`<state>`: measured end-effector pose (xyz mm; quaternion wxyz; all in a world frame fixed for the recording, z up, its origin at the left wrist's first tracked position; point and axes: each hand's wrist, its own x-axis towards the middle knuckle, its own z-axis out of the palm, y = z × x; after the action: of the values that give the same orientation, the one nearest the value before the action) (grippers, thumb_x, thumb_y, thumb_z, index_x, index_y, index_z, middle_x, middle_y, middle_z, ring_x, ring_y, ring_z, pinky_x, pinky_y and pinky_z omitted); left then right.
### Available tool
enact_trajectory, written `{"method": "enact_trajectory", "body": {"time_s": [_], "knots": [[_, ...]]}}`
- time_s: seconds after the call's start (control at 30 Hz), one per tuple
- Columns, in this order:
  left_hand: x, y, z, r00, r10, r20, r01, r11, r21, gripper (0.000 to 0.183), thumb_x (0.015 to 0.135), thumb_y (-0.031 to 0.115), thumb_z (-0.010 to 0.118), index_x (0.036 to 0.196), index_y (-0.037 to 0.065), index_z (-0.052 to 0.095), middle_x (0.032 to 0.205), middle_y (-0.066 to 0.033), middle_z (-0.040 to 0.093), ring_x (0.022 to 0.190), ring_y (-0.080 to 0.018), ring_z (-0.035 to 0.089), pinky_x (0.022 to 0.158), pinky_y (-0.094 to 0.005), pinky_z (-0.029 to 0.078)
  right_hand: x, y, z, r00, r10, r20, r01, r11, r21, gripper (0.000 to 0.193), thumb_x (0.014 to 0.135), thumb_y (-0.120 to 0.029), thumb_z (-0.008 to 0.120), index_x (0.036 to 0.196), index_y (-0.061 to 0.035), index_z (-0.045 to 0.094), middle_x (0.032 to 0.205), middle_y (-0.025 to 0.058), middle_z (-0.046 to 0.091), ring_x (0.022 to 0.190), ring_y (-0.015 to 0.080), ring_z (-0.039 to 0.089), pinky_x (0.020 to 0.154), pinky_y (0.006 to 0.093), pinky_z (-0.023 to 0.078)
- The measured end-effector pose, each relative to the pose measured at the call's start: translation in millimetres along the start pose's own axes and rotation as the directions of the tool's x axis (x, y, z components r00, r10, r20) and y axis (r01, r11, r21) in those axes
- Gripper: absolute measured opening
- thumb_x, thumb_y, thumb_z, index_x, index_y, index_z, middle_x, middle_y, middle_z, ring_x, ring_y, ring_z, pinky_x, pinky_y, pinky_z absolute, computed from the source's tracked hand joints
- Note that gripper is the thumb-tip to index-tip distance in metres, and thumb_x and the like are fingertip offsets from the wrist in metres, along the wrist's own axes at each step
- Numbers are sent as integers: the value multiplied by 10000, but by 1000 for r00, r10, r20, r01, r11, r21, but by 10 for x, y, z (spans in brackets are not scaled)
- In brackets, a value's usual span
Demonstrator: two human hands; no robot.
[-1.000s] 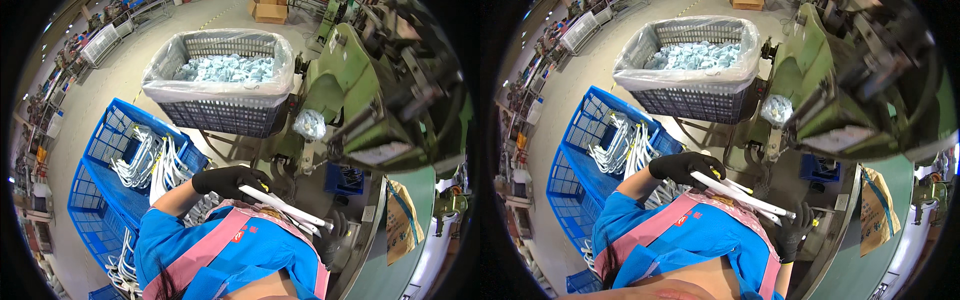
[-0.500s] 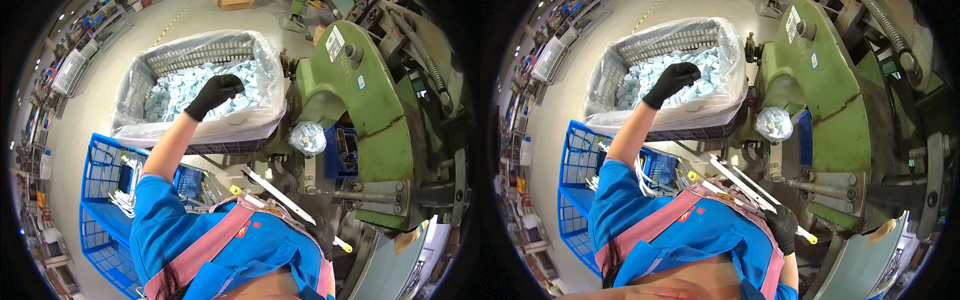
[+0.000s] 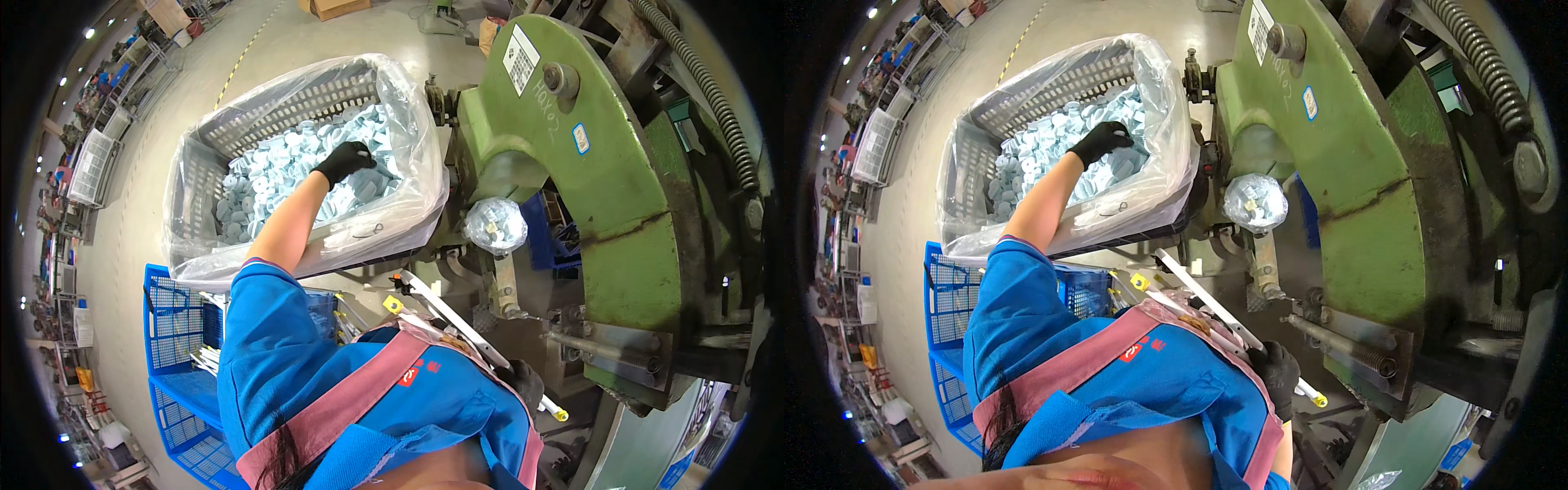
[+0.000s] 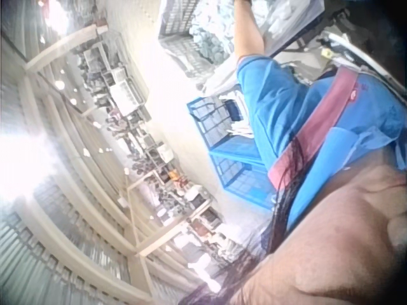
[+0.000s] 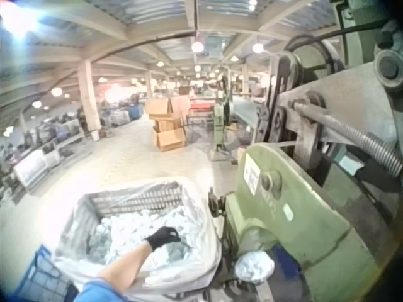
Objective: The person repeatedly picks white plastic hangers from a bin, inserts a small blue plastic piece into the center joint, and places the assembled hanger into a blue crate. The process is continuous and repetitive throughout the clip.
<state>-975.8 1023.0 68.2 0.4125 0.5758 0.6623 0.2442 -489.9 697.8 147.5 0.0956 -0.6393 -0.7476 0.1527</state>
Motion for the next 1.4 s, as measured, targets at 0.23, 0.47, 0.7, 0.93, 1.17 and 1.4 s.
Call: {"method": "enact_trajectory", "body": {"time_s": [0.23,0.47,0.7,0.93,1.17,1.4], "knots": [[-7,184,-57,994,-63,-91,22,917,-398,177,833,231,642,871,59,618,698,-8,569,565,-132,482,538,-252,394,60,-112,17,995,70,-68,-61,991,119,165,718,-268,709,786,-124,664,725,108,602,658,333,604,570,447,463],[317,479,221,975,-96,-201,170,902,397,602,775,590,531,793,18,717,868,-209,682,858,-347,656,804,-411,480,79,-128,55,997,25,-78,-15,993,116,201,739,-296,705,794,-108,662,691,125,597,639,340,605,568,438,472],[316,400,265,976,3,-218,149,722,675,244,692,206,626,870,65,713,941,-184,676,888,-341,662,748,-418,524,-26,29,35,983,-181,-27,177,978,-114,120,758,-268,662,833,-174,660,781,37,593,679,252,604,563,395,468],[-167,691,-186,899,350,-263,-182,845,503,170,870,214,537,922,68,605,800,-157,630,716,-287,617,648,-417,480,9,359,-89,927,-375,-32,365,916,-167,166,746,-290,644,889,-211,670,796,38,548,702,234,588,542,384,447],[-1602,1740,479,886,432,-169,-458,872,-175,165,884,208,636,965,70,593,824,29,576,683,-58,508,605,-206,421,284,824,-294,769,-636,-63,629,770,-108,183,784,-254,607,942,-202,683,975,78,620,778,253,617,609,389,476],[-2310,2107,1936,824,517,229,-497,856,-144,416,799,222,733,1134,33,578,984,-104,643,907,-173,592,811,-325,468,377,1286,-570,719,-674,169,695,702,-155,203,741,-179,590,929,-158,664,981,91,603,876,261,597,672,383,477]]}}
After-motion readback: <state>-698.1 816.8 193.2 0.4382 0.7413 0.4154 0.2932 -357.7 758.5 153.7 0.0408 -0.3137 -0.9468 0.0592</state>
